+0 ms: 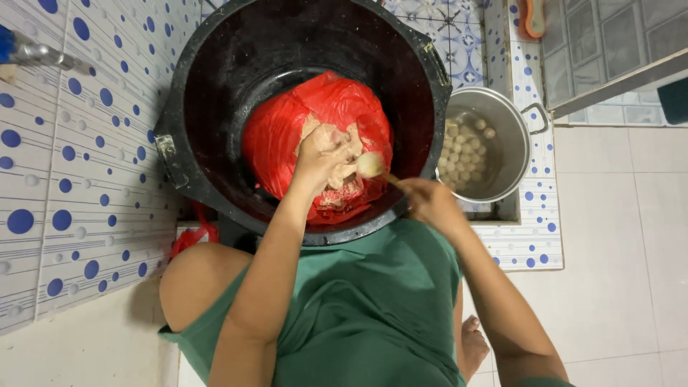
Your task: Using a spoon to scoop small portions of dough from a red bag in a large tub and dropping them into a pot of water to form balls.
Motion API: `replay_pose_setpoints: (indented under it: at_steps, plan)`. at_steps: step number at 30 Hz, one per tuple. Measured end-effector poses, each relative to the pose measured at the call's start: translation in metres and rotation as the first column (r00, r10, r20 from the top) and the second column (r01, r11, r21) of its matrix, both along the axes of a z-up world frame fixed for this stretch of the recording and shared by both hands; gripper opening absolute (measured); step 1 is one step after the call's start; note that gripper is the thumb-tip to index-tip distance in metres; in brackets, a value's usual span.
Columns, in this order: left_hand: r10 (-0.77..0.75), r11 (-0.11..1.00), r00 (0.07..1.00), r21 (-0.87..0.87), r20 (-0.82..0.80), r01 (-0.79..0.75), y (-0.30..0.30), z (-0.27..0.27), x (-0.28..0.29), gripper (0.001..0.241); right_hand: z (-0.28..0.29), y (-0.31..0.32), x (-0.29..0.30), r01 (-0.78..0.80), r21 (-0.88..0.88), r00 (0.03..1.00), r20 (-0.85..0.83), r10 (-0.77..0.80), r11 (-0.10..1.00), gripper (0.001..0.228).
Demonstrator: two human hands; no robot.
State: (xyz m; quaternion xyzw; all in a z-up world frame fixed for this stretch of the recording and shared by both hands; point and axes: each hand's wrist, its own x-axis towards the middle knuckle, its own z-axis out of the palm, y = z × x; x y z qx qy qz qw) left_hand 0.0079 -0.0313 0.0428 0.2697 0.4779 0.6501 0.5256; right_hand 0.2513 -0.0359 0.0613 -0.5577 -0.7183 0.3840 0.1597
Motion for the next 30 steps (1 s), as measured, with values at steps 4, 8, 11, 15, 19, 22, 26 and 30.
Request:
replay_pose_setpoints:
  at_steps: [4, 8, 11, 15, 19, 22, 26, 30]
  plan:
    - [-0.092, 0.995, 0.99, 0.019, -0.104, 0.094, 0.002, -0.021, -0.007, 0.059, -0.015, -0.002, -0.018, -0.098, -0.16, 0.993, -0.086, 0.085, 0.982, 0.023]
    - [-0.052, 0.942, 0.844, 0.255, -0.533, 0.22, 0.001, -0.013, -0.012, 0.043, -0.003, 0.012, -0.019, -0.137, -0.412, 0.938, -0.346, -0.016, 0.901, 0.023]
    - [0.2, 0.845, 0.63, 0.458, -0.751, 0.277, -0.003, 0.014, -0.01, 0.014, 0.018, 0.021, -0.018, -0.105, -0.505, 0.876, -0.455, -0.161, 0.857, 0.022]
    - [0.387, 0.774, 0.611, 0.604, -0.691, 0.192, 0.008, 0.001, -0.003, 0.017, 0.003, 0.033, -0.011, -0.123, -0.491, 0.845, -0.508, -0.169, 0.862, 0.021]
    - [0.234, 0.968, 0.806, 0.206, -0.543, -0.142, 0.016, -0.046, -0.008, 0.006, 0.009, 0.028, -0.025, -0.194, -0.221, 0.934, -0.338, 0.112, 0.956, 0.023]
    - [0.201, 0.979, 0.951, -0.083, 0.234, -0.186, 0.011, -0.012, -0.027, 0.004, 0.001, 0.024, -0.033, -0.212, -0.186, 0.977, -0.009, 0.214, 0.959, 0.025]
    - [0.226, 0.974, 0.94, -0.039, 0.254, -0.223, 0.013, -0.015, -0.034, 0.016, -0.088, 0.04, -0.034, -0.126, 0.088, 0.981, 0.161, 0.111, 0.988, 0.022]
    - [0.163, 0.986, 0.957, -0.015, 0.239, -0.164, 0.003, 0.028, -0.022, 0.03, -0.145, 0.054, -0.029, -0.092, 0.34, 0.992, 0.115, 0.056, 0.936, 0.024]
